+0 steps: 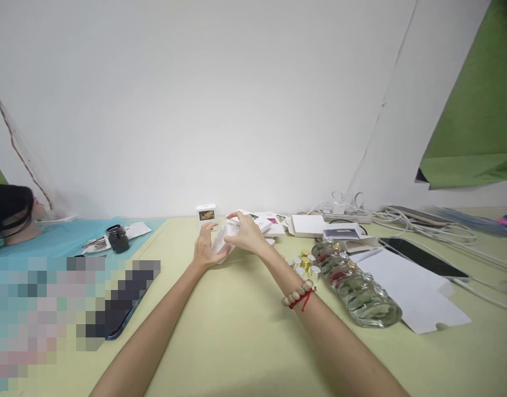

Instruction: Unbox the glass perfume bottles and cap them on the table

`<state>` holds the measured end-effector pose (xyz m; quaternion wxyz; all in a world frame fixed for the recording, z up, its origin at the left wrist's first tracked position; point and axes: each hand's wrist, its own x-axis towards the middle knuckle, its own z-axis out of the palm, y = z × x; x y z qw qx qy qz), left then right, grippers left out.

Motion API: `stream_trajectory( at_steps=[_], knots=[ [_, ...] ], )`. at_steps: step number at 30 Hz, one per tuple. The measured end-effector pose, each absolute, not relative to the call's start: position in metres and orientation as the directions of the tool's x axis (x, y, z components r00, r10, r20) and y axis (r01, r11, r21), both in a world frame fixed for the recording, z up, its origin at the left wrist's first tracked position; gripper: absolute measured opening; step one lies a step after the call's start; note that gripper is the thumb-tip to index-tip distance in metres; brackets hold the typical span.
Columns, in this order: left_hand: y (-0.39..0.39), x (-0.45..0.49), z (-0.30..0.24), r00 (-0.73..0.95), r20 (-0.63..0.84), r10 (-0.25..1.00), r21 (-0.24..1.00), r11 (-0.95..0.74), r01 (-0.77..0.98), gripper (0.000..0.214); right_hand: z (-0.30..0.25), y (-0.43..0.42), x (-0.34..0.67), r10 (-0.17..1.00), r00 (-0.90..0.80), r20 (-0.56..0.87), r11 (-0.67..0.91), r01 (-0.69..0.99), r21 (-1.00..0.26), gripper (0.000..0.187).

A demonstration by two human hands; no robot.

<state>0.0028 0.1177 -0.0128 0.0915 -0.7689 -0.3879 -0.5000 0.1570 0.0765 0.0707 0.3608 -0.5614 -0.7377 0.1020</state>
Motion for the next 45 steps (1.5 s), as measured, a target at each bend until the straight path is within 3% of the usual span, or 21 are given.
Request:
stream_trajectory(
  at_steps=[6,12,18,22,27,31,34,39,45],
  knots=[
    [0.114,0.021,-0.011,0.166,0.767,0.62,0.391,-0.657,0.644,0.068,0.078,0.069,0.158,0.878,-0.155,0.453,0.383,0.796,-0.47,0.055],
    [0.114,0.038,-0.02,-0.013,0.698,0.716,0.59,-0.565,0.576,0.06,0.078,0.071,0.16,0.851,-0.157,0.502,0.408,0.8,-0.441,0.045],
    [0.106,0.044,-0.019,0.047,0.815,0.578,0.418,-0.641,0.644,0.077,0.087,0.078,0.18,0.953,-0.142,0.267,0.289,0.688,-0.665,0.04],
    [0.101,0.047,-0.016,0.152,0.869,0.472,0.281,-0.722,0.632,0.081,0.094,0.078,0.195,0.963,-0.23,0.139,0.259,0.657,-0.708,0.048],
    [0.101,0.047,-0.016,0.185,0.872,0.453,0.262,-0.752,0.605,0.08,0.095,0.073,0.192,0.965,-0.204,0.166,0.263,0.727,-0.634,0.044],
    [0.104,0.045,-0.019,0.147,0.858,0.492,0.317,-0.733,0.602,0.081,0.09,0.068,0.177,0.932,-0.153,0.328,0.287,0.866,-0.41,0.018],
    [0.106,0.043,-0.018,0.145,0.849,0.508,0.334,-0.728,0.599,0.078,0.088,0.065,0.169,0.898,-0.165,0.408,0.301,0.907,-0.294,0.021],
    [0.105,0.044,-0.017,0.14,0.843,0.519,0.344,-0.721,0.602,0.075,0.089,0.064,0.17,0.878,-0.261,0.401,0.37,0.901,-0.225,0.024],
    [0.104,0.045,-0.016,0.152,0.846,0.51,0.33,-0.727,0.602,0.078,0.091,0.071,0.18,0.878,-0.369,0.304,0.448,0.857,-0.254,0.023]
  ],
)
